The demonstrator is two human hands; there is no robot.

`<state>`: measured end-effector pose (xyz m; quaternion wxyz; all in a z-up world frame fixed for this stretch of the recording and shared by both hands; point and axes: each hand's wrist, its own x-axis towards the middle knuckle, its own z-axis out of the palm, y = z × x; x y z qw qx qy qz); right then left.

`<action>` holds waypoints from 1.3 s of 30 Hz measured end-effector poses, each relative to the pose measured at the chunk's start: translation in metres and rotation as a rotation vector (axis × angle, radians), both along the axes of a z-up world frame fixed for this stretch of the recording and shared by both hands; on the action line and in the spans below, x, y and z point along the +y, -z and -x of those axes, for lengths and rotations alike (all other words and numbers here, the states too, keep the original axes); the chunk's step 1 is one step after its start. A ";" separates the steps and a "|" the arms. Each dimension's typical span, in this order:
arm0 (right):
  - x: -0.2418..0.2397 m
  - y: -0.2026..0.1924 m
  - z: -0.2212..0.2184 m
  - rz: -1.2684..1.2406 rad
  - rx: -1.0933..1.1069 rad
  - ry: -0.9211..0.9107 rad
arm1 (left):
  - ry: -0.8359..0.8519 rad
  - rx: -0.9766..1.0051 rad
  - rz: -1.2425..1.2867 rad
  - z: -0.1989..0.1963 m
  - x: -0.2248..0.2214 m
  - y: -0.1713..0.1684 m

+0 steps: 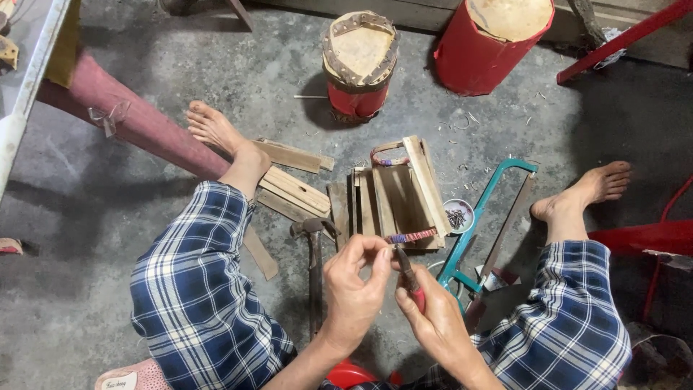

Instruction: Assembling a small wooden box by nailing wooden slats onto a frame using a hammer and pliers.

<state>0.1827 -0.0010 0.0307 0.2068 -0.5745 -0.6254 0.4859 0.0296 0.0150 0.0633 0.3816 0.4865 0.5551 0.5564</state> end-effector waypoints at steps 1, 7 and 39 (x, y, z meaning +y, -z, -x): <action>0.000 -0.001 0.000 0.001 0.000 0.001 | 0.001 0.000 0.001 -0.001 0.000 0.001; -0.001 0.006 -0.002 -0.053 -0.148 0.013 | -0.036 0.042 -0.002 -0.002 0.001 0.001; -0.003 0.022 -0.004 0.626 0.605 0.021 | -0.465 0.021 0.249 0.046 0.029 0.167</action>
